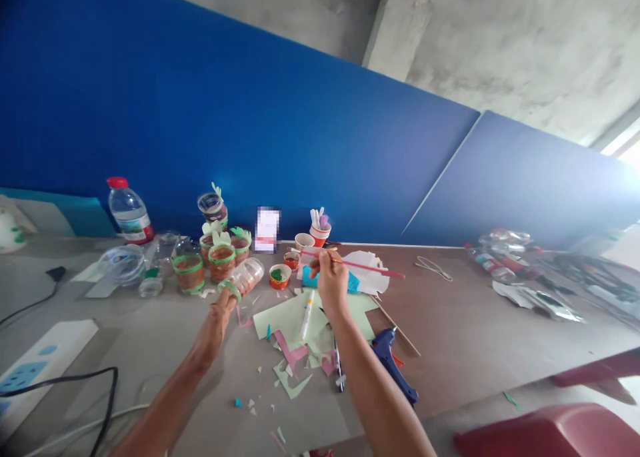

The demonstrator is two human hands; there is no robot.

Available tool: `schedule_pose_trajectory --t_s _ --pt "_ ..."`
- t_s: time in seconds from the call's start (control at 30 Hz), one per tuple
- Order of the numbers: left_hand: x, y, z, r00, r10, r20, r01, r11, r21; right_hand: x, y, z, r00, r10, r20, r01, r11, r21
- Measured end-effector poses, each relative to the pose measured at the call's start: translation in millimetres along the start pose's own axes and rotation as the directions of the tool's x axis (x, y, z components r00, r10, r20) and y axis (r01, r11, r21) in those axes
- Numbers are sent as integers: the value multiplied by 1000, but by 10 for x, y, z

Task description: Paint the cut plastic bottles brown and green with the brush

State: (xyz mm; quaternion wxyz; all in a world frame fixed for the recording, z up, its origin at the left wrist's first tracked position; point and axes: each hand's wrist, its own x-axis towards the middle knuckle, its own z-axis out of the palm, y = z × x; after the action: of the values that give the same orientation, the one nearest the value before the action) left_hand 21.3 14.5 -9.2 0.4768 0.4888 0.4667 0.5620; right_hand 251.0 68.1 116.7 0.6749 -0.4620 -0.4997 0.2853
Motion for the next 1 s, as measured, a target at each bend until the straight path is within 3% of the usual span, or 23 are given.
schedule_pose_trajectory --t_s 0.13,0.23,0.33,0.6,1.0 --pt "-13 81 25 999 -38 -13 38 999 8 568 55 -21 998 9 56 10 949 -316" --pt "-20 104 27 999 -54 -3 54 998 -16 917 85 2 996 34 78 -2 923 -386" --pt "-23 91 22 997 -77 5 77 997 -27 1085 99 60 993 50 105 -2 911 -413" --pt "-36 59 18 995 -97 7 97 995 -19 883 180 262 954 126 270 7 896 -444" --pt "-37 79 22 999 -38 -15 38 999 -9 616 240 359 889 230 396 16 849 -528"
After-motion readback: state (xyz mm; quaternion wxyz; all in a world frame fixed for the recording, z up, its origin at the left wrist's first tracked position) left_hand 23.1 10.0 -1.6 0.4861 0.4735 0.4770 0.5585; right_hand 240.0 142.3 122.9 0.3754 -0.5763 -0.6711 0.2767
